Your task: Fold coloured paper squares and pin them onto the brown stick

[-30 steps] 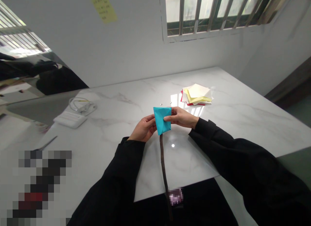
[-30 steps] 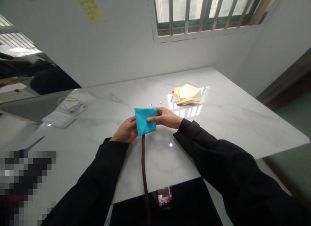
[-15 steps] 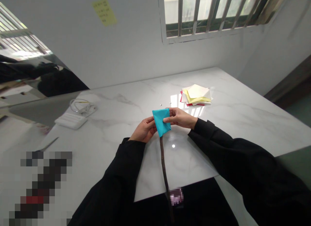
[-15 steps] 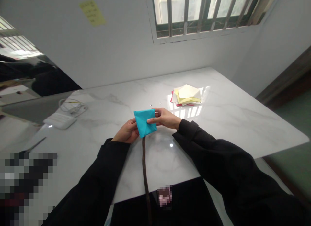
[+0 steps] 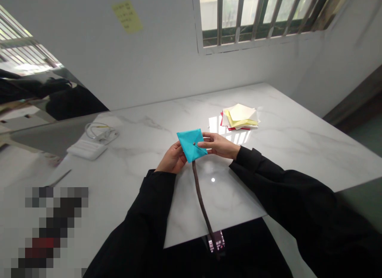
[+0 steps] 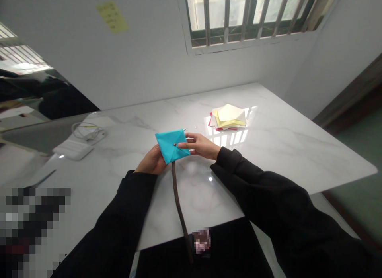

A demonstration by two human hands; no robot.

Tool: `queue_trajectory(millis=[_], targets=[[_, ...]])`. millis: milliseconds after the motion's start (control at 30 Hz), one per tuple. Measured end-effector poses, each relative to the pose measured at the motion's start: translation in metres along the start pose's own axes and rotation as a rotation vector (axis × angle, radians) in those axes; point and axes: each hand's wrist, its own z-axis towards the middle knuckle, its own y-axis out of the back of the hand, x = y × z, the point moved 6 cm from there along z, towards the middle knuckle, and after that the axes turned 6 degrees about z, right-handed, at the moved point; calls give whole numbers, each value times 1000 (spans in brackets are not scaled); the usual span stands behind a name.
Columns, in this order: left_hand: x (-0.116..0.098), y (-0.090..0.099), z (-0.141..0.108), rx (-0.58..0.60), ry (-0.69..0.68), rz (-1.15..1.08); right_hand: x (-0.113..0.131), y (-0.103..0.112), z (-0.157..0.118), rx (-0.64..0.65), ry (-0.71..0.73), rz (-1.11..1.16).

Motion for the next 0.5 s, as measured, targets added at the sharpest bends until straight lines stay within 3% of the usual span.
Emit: queue_trajectory(millis=[167, 367, 500], targets=[[-19, 15, -1, -199, -122, -125, -5, 4, -3, 43, -164, -163], [-33, 29, -3, -428, -180, -282, -17, -20, -21, 460, -355, -420], [-33, 29, -3, -465, -181, -283, -18, -24, -22, 522, -316, -442]])
